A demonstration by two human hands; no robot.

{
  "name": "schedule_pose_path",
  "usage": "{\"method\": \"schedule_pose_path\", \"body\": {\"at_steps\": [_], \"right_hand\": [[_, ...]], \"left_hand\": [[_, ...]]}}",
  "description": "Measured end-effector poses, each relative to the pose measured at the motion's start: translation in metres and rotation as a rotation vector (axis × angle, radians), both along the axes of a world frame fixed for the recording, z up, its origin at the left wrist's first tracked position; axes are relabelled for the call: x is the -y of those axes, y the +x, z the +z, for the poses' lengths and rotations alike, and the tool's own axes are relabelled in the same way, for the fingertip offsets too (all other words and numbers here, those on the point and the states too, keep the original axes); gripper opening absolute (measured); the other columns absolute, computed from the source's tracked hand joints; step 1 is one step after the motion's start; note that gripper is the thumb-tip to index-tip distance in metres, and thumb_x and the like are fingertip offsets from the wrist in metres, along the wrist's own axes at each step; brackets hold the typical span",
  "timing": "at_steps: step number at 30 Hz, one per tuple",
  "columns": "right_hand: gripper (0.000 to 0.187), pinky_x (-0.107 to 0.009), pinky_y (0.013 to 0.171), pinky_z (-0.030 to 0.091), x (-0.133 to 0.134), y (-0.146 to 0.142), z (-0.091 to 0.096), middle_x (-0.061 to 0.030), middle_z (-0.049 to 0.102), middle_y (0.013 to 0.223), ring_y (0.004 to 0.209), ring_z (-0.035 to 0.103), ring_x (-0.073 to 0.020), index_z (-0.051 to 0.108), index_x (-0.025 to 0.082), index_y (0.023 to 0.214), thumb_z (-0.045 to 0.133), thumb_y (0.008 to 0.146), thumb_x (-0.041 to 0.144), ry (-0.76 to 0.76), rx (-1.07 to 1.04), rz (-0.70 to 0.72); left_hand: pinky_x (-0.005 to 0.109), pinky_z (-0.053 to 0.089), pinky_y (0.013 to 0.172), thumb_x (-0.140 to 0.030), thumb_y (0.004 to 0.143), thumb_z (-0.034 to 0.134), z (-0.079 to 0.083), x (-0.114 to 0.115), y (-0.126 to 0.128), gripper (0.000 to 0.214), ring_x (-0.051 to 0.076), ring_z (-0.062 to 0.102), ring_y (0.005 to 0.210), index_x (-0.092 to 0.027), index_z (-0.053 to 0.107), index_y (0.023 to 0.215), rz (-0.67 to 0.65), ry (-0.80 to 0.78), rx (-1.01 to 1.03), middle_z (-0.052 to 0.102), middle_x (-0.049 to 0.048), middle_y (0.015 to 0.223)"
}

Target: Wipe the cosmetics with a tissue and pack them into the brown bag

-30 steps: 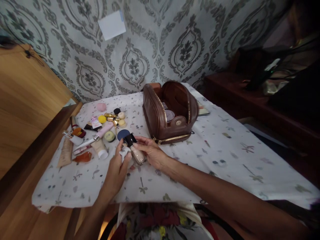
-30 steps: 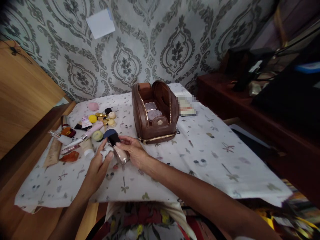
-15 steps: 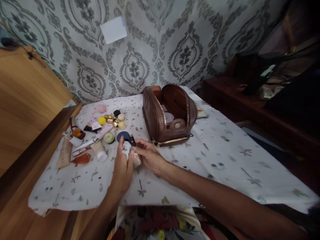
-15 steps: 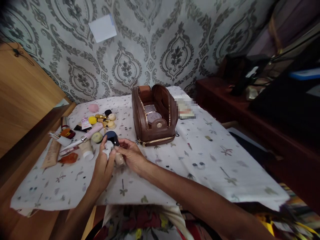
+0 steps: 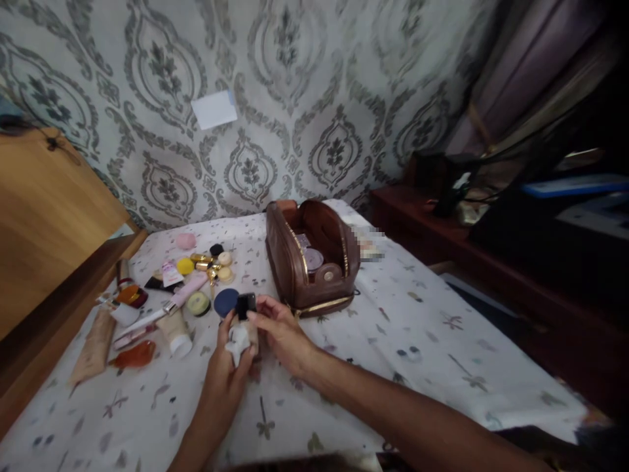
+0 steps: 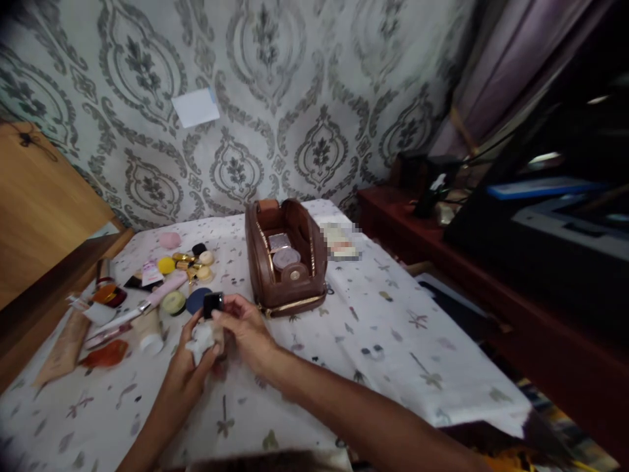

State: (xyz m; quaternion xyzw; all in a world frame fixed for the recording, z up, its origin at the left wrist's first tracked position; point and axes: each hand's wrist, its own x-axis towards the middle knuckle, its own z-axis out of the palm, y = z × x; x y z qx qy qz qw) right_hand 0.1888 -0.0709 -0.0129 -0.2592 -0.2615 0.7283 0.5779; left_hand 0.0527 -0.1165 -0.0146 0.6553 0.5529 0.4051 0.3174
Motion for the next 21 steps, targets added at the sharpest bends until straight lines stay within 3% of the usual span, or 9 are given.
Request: {"method": "schedule_pose_path", "body": {"at_steps": [3, 5, 7, 10, 16, 21], "right_hand": [[0.035, -0.024, 0.073, 0.041, 0.0, 0.007, 0.007, 0.0031, 0.063, 0.08, 0.078, 0.056, -0.0129, 0.07, 0.022, 0.091, 0.087, 0.063, 0.034, 0.157, 0.216, -0.028], [0.044, -0.024, 0.072, 0.041, 0.0, 0.012, 0.014, 0.0017, 0.063, 0.086, 0.083, 0.056, -0.0148, 0.07, 0.025, 0.108, 0.084, 0.067, 0.035, 0.264, 0.355, -0.022], [0.051, -0.025, 0.07, 0.041, 0.0, 0.018, 0.022, -0.0006, 0.065, 0.097, 0.088, 0.056, -0.0166, 0.067, 0.027, 0.118, 0.081, 0.07, 0.037, 0.35, 0.445, 0.016], [0.05, -0.026, 0.065, 0.042, 0.001, 0.027, 0.039, -0.0012, 0.065, 0.102, 0.085, 0.055, -0.0171, 0.067, 0.029, 0.119, 0.078, 0.071, 0.04, 0.429, 0.54, 0.096], [0.046, -0.029, 0.063, 0.044, 0.005, 0.051, 0.085, 0.0015, 0.063, 0.086, 0.073, 0.054, -0.0174, 0.064, 0.028, 0.122, 0.071, 0.077, 0.032, 0.59, 0.883, 0.123], [0.041, -0.03, 0.073, 0.048, -0.007, 0.09, 0.131, -0.002, 0.064, 0.097, 0.084, 0.059, -0.0191, 0.061, 0.023, 0.12, 0.069, 0.08, 0.029, 0.689, 0.764, 0.084]], "left_hand": [[0.041, 0.055, 0.086, -0.052, 0.087, 0.059, 0.013, -0.002, -0.008, 0.068, 0.026, 0.067, 0.091, -0.015, 0.042, 0.141, -0.05, -0.126, 0.047, 0.065, 0.0145, 0.124], [0.034, 0.056, 0.067, -0.053, 0.083, 0.064, 0.022, -0.002, -0.012, 0.07, 0.02, 0.063, 0.069, -0.018, 0.045, 0.141, -0.031, -0.192, 0.143, 0.07, 0.0083, 0.107], [0.031, 0.053, 0.059, -0.056, 0.079, 0.069, 0.029, -0.002, -0.017, 0.071, 0.02, 0.059, 0.062, -0.02, 0.049, 0.138, 0.006, -0.205, 0.224, 0.07, 0.0026, 0.086], [0.032, 0.052, 0.06, -0.061, 0.074, 0.071, 0.029, -0.008, -0.028, 0.071, 0.022, 0.059, 0.062, -0.02, 0.057, 0.13, -0.018, -0.254, 0.224, 0.065, -0.0009, 0.069], [0.033, 0.059, 0.067, -0.064, 0.062, 0.079, 0.031, -0.02, -0.024, 0.068, 0.03, 0.069, 0.091, -0.024, 0.067, 0.116, 0.113, -0.141, 0.226, 0.074, 0.004, 0.093], [0.041, 0.062, 0.076, -0.062, 0.07, 0.072, 0.049, -0.033, -0.007, 0.055, 0.034, 0.071, 0.097, -0.034, 0.068, 0.117, 0.19, 0.038, 0.291, 0.076, 0.0016, 0.103]]}}
